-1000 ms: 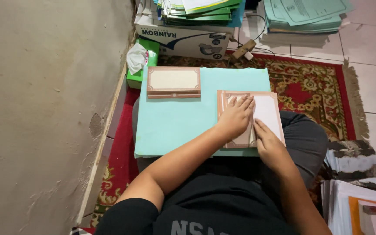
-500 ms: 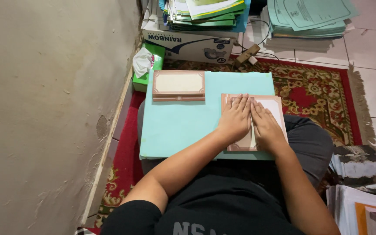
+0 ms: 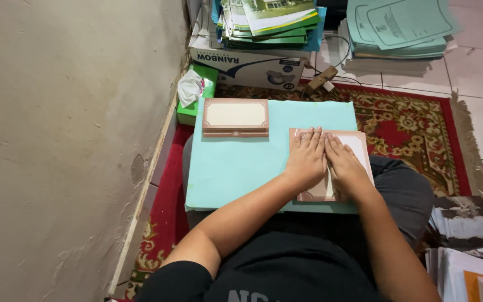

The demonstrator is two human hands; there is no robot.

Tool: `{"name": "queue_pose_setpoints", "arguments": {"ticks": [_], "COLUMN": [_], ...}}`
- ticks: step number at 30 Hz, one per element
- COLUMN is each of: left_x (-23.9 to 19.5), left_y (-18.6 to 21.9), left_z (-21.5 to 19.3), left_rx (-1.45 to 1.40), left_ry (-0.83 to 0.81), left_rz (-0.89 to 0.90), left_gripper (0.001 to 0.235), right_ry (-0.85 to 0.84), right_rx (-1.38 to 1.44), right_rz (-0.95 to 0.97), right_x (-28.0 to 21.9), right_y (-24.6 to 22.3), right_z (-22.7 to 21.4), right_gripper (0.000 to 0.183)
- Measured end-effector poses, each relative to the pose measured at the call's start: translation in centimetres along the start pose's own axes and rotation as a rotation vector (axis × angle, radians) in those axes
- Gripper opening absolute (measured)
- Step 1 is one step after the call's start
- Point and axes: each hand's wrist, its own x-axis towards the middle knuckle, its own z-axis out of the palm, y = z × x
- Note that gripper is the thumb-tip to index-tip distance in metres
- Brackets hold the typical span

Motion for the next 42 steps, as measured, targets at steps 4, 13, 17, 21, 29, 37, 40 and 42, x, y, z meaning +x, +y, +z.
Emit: {"name": "queue_pose_setpoints", "arguments": {"ticks": [4,13,17,21,29,37,40,42], "left_x": [0.0,0.0,0.0,0.1,0.2,-0.1,-0.2,0.1], "left_y": [-0.1,0.1,0.1,-0.1,0.2,0.0,0.0,-0.1], "left_z": [0.0,-0.3,-0.4,0.2,-0.9,-0.3,-0.9,-1.0], "left_rx": [0.017,-0.04,-0.03,-0.03,-0.034,-0.014,-0.035,0.007], "left_ry": [0.006,0.028,-0.011,0.0,-0.016,0.022,0.018,0.036], "left_rz": [0.0,-0.028,-0.041,-0.042,-0.055,-0.039,-0.039,-0.032], "left_gripper": [0.062,0.063,0.064,0.062,0.061,0.06,0.062,0.059], "right_ry": [0.036,-0.015,-0.009,0.024,-0.003,-0.08,-0.068,-0.06], "right_rx": [0.014,0.011,0.026,0.008,0.0,0.082,0.119,0.156], "right_rz": [-0.004,0.096,0.101,0.104,0.106,0.061,0.068,0.074], "right_x": [0.8,-3.9,-1.1,2.5,-2.6,-6.8,-3.5,-0.5], "right_y": [0.1,-2.3,-0.8,1.7,-0.7,-2.9,-2.1,-0.7], "right_z": [0.0,-1.8,-0.7,1.9,-0.1,-1.8,-2.1,-1.9], "right_gripper": [0.067,0.072,0.069,0.068,0.075,0.07,0.065,0.062]}}
